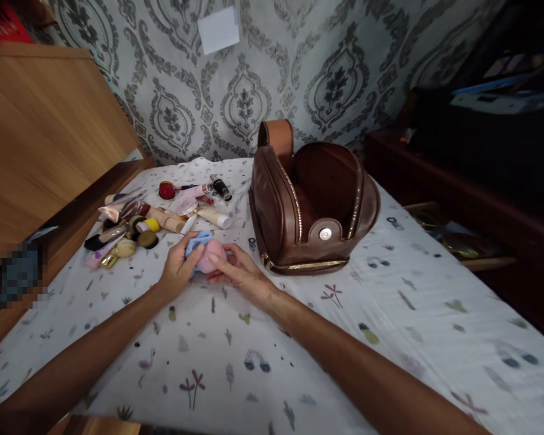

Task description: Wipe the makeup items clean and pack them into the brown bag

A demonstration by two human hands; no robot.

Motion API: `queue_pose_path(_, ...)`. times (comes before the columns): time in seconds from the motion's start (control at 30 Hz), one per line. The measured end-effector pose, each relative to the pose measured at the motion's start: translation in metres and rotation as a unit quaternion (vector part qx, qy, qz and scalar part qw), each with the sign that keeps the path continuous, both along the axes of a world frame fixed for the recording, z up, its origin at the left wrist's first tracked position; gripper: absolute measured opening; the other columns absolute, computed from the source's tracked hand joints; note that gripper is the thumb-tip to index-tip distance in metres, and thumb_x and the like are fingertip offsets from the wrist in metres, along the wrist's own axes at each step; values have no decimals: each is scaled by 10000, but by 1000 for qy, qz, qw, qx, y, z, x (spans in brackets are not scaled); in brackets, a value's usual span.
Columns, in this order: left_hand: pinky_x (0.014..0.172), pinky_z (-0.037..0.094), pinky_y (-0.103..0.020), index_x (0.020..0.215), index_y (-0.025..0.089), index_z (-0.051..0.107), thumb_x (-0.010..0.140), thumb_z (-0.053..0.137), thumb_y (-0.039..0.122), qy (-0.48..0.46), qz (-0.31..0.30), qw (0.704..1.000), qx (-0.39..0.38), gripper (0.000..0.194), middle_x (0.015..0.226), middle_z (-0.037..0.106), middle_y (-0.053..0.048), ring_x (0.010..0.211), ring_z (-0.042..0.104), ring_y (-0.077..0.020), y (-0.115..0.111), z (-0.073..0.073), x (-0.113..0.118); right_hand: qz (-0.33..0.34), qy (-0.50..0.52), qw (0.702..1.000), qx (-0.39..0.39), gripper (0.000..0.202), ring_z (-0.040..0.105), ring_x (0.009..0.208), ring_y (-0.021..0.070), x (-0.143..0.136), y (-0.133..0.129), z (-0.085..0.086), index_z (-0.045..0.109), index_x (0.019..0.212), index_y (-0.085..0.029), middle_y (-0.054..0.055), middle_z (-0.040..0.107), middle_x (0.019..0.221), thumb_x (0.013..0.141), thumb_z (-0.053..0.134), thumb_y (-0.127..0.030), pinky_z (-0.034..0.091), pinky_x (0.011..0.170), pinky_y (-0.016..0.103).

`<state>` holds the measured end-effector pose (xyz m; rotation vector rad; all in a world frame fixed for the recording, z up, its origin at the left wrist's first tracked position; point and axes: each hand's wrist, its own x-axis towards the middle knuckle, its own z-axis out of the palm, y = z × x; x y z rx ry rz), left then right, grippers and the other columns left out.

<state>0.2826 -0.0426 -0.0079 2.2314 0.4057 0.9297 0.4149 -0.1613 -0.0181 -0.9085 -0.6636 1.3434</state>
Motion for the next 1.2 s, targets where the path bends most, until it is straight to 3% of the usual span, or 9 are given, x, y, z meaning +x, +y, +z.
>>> queue_pose_path(0.1,814,510,-274,1111,184,597,970,508,340,-15,19,999,27,228,996,691,-40,879,646,-166,0,-2,-1,8,-5,1000,-4,543,719,747,143,0,-1,2,507,1175,-224,-1,703,865,757,807,-395,577,810,314)
queue_pose_path(0.2,885,519,-305,1183,182,575,961,527,288,-32,4,997,67,250,1097,694,-72,984,660,-185,-1,-2,-2,6,-2,1000,-2,511,728,742,144,-1,-1,3,513,1147,-213,11,720,858,767,799,-399,584,794,297)
queue_pose_path(0.43,1087,431,-491,1300,170,517,941,470,141,-62,-124,964,229,363,1301,616,-146,1327,498,-268,-5,3,-1,-49,113,992,-16,364,699,657,128,0,3,3,573,936,-194,-8,707,740,773,793,-433,584,669,244)
queue_pose_path(0.53,1063,445,-496,1262,165,534,925,425,96,-56,-153,948,273,361,1276,636,-145,1353,474,-274,-6,3,-2,-49,158,986,-18,296,663,635,120,3,4,4,618,896,-186,-9,699,737,805,765,-426,568,636,235)
queue_pose_path(0.67,1005,455,-458,1220,160,546,908,417,86,-29,-189,924,331,345,1155,697,-127,1236,572,-261,-9,1,-3,-46,219,974,-36,284,607,612,104,7,5,5,658,885,-173,3,685,730,917,621,-453,527,625,207)
queue_pose_path(1.0,826,524,-412,1136,139,551,834,485,88,-70,-185,945,260,314,942,644,-117,933,593,-243,-14,8,-1,-50,206,976,-50,431,621,739,154,12,6,7,660,998,-172,52,699,846,955,468,-556,514,741,263)
queue_pose_path(1.1,857,516,-403,1171,167,536,850,510,107,-79,-145,960,225,327,979,628,-98,953,584,-231,-12,7,-3,-46,218,973,-56,453,592,668,135,13,5,10,658,955,-165,41,667,793,960,442,-563,509,672,234)
queue_pose_path(1.2,909,506,-394,1205,193,512,874,567,165,-68,-63,981,171,337,1077,599,-94,1011,586,-223,-8,4,-3,-34,210,976,-49,394,567,616,123,12,3,11,652,940,-170,24,647,762,952,478,-523,499,620,223)
